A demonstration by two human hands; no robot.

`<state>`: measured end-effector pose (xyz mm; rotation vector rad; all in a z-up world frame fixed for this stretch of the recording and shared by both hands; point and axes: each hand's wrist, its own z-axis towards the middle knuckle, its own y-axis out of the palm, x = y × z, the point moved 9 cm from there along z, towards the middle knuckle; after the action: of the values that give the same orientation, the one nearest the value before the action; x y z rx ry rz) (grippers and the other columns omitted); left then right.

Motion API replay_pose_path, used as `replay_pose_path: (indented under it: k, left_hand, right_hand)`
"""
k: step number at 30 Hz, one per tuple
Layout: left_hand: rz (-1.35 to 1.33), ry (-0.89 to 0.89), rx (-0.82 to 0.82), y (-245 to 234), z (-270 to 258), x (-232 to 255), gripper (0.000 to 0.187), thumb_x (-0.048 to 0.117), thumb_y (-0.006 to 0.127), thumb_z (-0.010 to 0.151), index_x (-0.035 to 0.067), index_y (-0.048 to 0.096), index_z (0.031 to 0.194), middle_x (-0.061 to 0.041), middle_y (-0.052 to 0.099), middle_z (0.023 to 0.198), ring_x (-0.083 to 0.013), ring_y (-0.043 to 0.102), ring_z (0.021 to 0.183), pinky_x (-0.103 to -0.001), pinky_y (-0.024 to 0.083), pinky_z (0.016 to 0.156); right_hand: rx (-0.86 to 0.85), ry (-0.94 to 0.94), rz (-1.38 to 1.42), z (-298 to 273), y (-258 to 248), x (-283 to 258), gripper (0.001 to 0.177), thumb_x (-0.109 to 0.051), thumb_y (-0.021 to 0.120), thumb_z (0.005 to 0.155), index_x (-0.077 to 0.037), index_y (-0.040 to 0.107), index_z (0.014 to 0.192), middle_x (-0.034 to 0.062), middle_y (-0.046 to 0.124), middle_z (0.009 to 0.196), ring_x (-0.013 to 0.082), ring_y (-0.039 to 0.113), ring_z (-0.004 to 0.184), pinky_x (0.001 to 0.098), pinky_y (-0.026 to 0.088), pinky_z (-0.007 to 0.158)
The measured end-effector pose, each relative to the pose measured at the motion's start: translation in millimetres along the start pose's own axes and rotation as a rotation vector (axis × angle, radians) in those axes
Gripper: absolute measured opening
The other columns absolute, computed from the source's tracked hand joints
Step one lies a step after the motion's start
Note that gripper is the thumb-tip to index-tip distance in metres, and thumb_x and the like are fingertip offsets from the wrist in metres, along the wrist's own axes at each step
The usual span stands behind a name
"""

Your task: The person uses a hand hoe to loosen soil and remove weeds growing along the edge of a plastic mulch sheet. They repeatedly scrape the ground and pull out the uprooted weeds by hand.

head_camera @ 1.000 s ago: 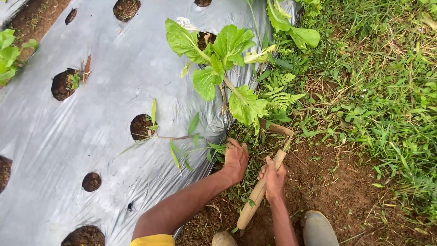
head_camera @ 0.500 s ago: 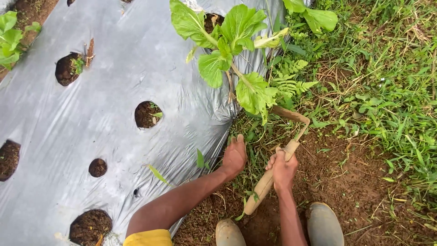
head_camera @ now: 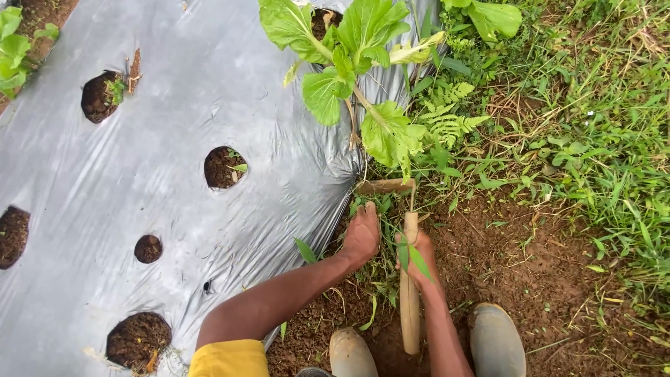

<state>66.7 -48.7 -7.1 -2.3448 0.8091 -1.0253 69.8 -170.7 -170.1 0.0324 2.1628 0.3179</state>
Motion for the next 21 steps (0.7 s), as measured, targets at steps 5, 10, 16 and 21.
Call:
replay_pose_path:
  k: [5, 10, 16, 21]
  left_hand:
    - [0.112, 0.118, 0.018, 14.9, 30.0, -24.9, 0.033, -0.005, 0.042, 0.1, -0.015, 0.049, 0.131, -0.039, 0.052, 0.131, -0.0509, 0.064, 0.112, -0.054, 0.063, 0.089]
    - [0.253, 0.145, 0.004, 13.4, 39.1, -26.9, 0.034, -0.012, 0.044, 0.097, -0.017, 0.053, 0.129, -0.041, 0.052, 0.133, -0.0523, 0.065, 0.112, -0.053, 0.064, 0.088]
    - [0.195, 0.108, -0.018, 6.0, 27.4, -16.6, 0.034, -0.002, 0.044, 0.102, -0.013, 0.052, 0.133, -0.04, 0.045, 0.14, -0.0484, 0.067, 0.111, -0.05, 0.066, 0.085]
    - [0.261, 0.023, -0.038, 38.8, 29.8, -24.8, 0.039, -0.003, 0.045, 0.101, -0.013, 0.05, 0.138, -0.038, 0.036, 0.149, -0.045, 0.068, 0.108, -0.047, 0.067, 0.083]
  right_hand:
    - [0.145, -0.099, -0.141, -5.2, -30.5, 1.3, 0.01, -0.007, 0.053, 0.098, 0.002, 0.055, 0.103, 0.0139, 0.058, 0.061, 0.0198, 0.057, 0.046, 0.0341, 0.052, 0.044]
    - [0.369, -0.254, -0.106, -23.7, -29.2, -49.4, 0.009, -0.012, 0.057, 0.1, -0.008, 0.056, 0.091, 0.0038, 0.056, 0.056, 0.0143, 0.054, 0.044, 0.0275, 0.045, 0.043]
    - [0.09, -0.137, -0.444, -5.5, -28.8, -2.8, 0.015, -0.011, 0.063, 0.098, 0.004, 0.061, 0.095, 0.015, 0.062, 0.058, 0.0209, 0.058, 0.043, 0.0353, 0.051, 0.045]
    - [0.34, -0.256, -0.313, -24.9, -44.0, -42.4, 0.011, -0.009, 0.065, 0.097, -0.004, 0.059, 0.088, 0.0092, 0.056, 0.058, 0.016, 0.053, 0.05, 0.033, 0.043, 0.053]
